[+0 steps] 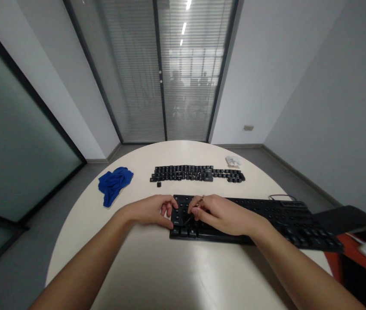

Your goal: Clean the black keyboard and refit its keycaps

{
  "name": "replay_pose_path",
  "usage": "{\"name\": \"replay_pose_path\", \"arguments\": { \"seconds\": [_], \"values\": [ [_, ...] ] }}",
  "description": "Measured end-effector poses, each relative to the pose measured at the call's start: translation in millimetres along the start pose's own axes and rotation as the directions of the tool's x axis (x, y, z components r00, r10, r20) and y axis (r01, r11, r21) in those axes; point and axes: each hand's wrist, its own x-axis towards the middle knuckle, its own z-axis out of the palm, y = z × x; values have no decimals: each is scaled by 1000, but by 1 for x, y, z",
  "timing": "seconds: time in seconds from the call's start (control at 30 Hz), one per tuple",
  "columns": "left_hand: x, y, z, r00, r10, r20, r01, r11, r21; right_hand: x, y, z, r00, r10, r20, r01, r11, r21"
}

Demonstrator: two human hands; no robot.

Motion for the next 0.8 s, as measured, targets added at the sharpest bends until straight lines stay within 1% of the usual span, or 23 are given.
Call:
{"name": "replay_pose_path", "arguments": {
  "seconds": [0.17,0.27,0.43,0.67,0.73,0.8],
  "values": [
    [1,-3,0,1000,-9,-3,9,1000,4,-6,9,-5,992,33,123,-50,990,133],
    [1,-3,1,1000,-9,-2,9,1000,0,-9,13,-11,987,44,156,-75,976,204],
    [1,-1,1,1000,-13,-2,13,1000,-10,-10,14,-14,983,24,184,-60,980,191],
    [1,-5,0,1000,0,11,0,1000,-20,-14,26,-14,966,75,247,-127,971,203],
    [1,-5,0,1000,0,10,1,1000,-25,-14,25,-14,970,65,234,-116,971,208],
    [1,-5,0,1000,1,9,-1,1000,-27,-13,23,-12,979,44,197,-86,975,206]
  ]
}}
